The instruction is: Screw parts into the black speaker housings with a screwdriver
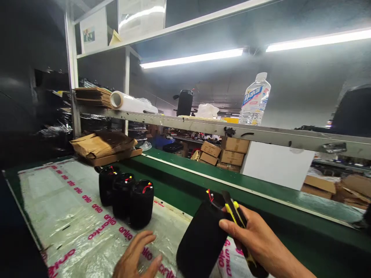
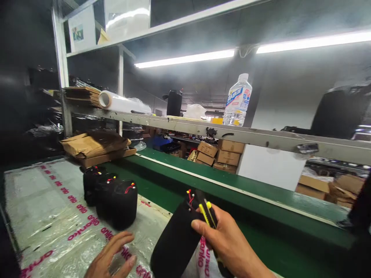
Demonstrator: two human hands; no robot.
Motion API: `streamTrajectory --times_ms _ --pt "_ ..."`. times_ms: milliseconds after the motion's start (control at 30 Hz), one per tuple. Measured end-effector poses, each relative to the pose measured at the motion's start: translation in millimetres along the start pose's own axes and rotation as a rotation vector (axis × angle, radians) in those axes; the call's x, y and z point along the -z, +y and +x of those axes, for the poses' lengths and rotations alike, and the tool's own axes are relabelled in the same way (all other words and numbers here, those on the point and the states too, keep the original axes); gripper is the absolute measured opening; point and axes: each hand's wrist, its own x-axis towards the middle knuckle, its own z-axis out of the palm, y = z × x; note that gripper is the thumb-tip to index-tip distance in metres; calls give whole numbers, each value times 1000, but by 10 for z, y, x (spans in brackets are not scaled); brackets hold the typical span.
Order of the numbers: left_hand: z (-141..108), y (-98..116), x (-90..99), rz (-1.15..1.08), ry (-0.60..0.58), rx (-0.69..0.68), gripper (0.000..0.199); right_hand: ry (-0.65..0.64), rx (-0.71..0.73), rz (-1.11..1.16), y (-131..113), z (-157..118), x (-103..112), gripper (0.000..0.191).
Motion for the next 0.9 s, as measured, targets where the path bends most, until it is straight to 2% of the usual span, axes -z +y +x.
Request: streamTrajectory --times_ms 67,133,200,233,333,400,533,633,733,900 --pt "-21 337 25 -429 -208 147 71 -190 -29 205 -193 -88 -180 47" --pt "-35 677 60 -808 -479 137 94 -351 -24 326 -318 -128 -356 49" --pt "-50 931 103 -994 -655 115 100 -397 18 340 -367 -132 -501 47" --pt "-62 1007 127 -1042 -687 128 96 -354 51 298 -365 -130 -554 44" --pt "-118 1041 184 -1076 -650 216 82 -103 164 34 -287 -149 -628 37" --pt "-154 966 201 -1054 -588 267 75 -34 213 -137 -194 -200 -635 31" --pt "-176 860 184 -972 -556 314 64 -179 308 -382 4 -329 -668 16" --pt "-158 899 141 -950 -559 315 60 -198 418 -593 75 -361 -708 10" --pt "-148 967 95 -947 -538 301 62 -200 487 -739 49 -332 -711 13" --pt "-153 1000 76 -914 -506 288 62 -230 517 -836 -24 -291 -667 13"
